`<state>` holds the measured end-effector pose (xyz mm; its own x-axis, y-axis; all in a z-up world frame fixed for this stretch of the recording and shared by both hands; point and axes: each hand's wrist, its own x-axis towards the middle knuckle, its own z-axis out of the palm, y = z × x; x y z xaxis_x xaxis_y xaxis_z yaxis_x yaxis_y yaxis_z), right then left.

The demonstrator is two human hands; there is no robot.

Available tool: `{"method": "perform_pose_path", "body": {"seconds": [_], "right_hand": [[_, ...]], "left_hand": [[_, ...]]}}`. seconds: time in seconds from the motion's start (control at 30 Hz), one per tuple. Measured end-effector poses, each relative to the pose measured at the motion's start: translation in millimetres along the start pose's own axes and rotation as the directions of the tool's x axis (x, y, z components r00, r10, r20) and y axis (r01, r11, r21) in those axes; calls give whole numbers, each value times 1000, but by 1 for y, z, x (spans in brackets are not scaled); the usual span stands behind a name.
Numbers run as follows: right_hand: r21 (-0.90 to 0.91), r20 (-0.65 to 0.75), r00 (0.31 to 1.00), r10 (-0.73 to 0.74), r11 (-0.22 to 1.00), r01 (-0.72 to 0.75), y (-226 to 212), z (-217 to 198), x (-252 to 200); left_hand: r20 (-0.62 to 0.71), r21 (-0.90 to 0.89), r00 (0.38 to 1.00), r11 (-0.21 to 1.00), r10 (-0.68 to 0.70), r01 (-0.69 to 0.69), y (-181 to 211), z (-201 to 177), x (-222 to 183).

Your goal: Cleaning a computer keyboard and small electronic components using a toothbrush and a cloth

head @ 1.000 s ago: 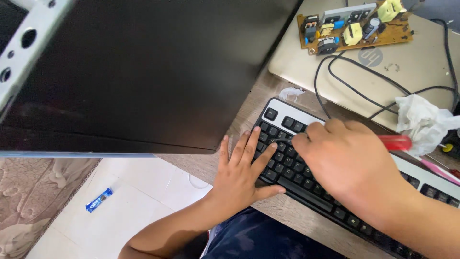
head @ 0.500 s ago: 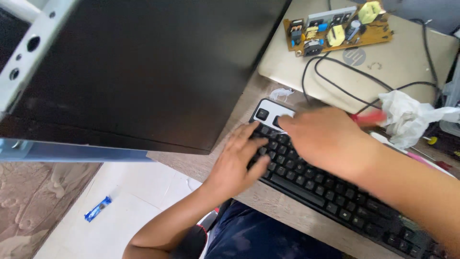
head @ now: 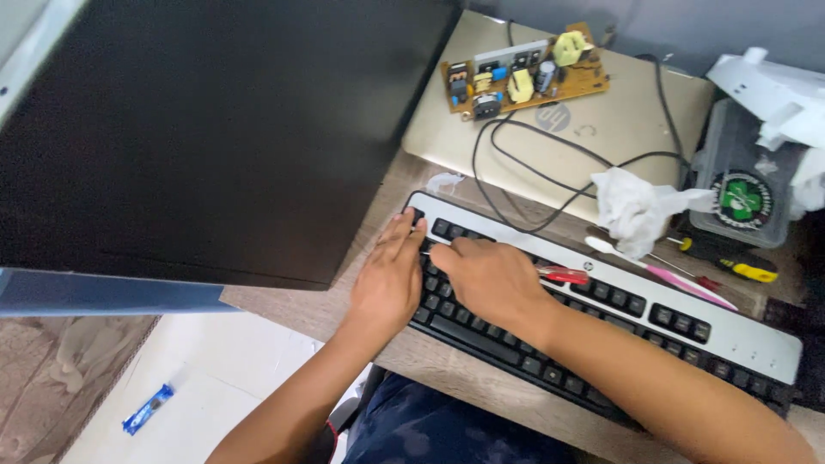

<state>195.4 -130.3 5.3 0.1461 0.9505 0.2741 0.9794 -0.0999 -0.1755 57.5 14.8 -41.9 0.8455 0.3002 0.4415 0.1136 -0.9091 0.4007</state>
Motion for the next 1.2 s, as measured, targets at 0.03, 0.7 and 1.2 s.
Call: {"method": "perform_pose_path", "body": {"seconds": [0.03, 0.7, 1.2], "right_hand": [[-9, -49, 999, -12, 1000, 12, 0, 1, -1], [34, -48, 999, -1, 999, 3, -7, -6, 0], [-139, 43, 949, 312, 942, -304, 72, -123, -105]], "left_hand": [[3, 10, 1000, 1000, -3, 3, -1, 2, -1], [61, -67, 993, 992, -100, 104, 1, -5, -4], [-130, -376, 973, 918, -189, 128, 20, -76, 11]]}}
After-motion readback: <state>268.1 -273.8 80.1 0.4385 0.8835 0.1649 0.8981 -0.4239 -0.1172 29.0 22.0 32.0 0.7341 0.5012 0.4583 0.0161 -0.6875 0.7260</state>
